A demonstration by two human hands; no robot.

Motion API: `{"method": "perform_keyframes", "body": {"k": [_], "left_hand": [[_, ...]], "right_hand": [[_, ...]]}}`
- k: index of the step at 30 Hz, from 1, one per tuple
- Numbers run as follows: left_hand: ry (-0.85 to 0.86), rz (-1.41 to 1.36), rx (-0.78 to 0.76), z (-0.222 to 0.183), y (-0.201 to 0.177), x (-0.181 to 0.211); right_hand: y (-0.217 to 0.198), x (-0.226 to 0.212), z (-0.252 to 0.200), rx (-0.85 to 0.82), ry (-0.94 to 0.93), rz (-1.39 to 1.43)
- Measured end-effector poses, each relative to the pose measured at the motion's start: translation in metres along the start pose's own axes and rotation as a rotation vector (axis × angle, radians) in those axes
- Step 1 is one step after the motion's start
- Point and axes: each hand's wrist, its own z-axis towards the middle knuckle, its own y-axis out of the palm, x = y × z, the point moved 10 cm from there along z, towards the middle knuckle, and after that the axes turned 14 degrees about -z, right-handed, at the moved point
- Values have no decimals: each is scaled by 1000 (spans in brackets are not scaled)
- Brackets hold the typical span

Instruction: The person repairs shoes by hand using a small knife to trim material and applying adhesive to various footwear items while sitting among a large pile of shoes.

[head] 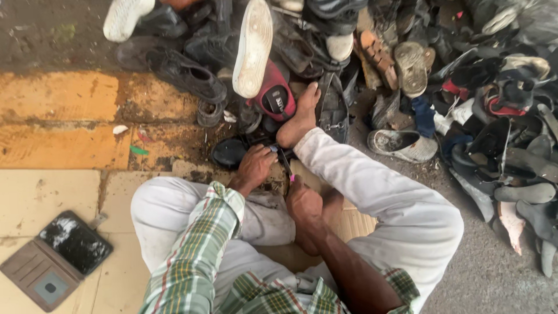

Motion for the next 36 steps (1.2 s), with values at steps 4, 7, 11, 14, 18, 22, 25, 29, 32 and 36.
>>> {"method": "perform_keyframes", "body": {"k": [4, 7, 11, 14, 18, 22, 25, 29, 32, 36], "left_hand": [[-6, -25, 88, 3, -4, 3], [-48, -51, 90, 1, 1, 1], [16, -51, 92, -2, -5, 9], [40, -61, 123, 7, -8, 11], [-96, -121, 229, 10, -8, -8], [-207, -179, 292, -2, -5, -23], [-173, -216, 334, -3, -10, -19], [-241, -247, 377, -1, -16, -30], [-320, -275, 409, 6, -16, -41], [-345, -316, 406, -9, -16, -41]], "right_hand": [[-12, -5, -1, -82, -23, -11], [-15, -7, 19, -118, -2, -114], [-9, -26, 55, -43, -61, -35], [-1, -28, 57, -30, -44, -24], [-7, -23, 11, 58, -114, 49], [18, -11, 11, -102, 14, 0], [29, -24, 40, -128, -13, 3], [41, -33, 42, -77, -25, 7], [28, -27, 21, 15, -80, 80], [48, -24, 34, -110, 24, 135]]}}
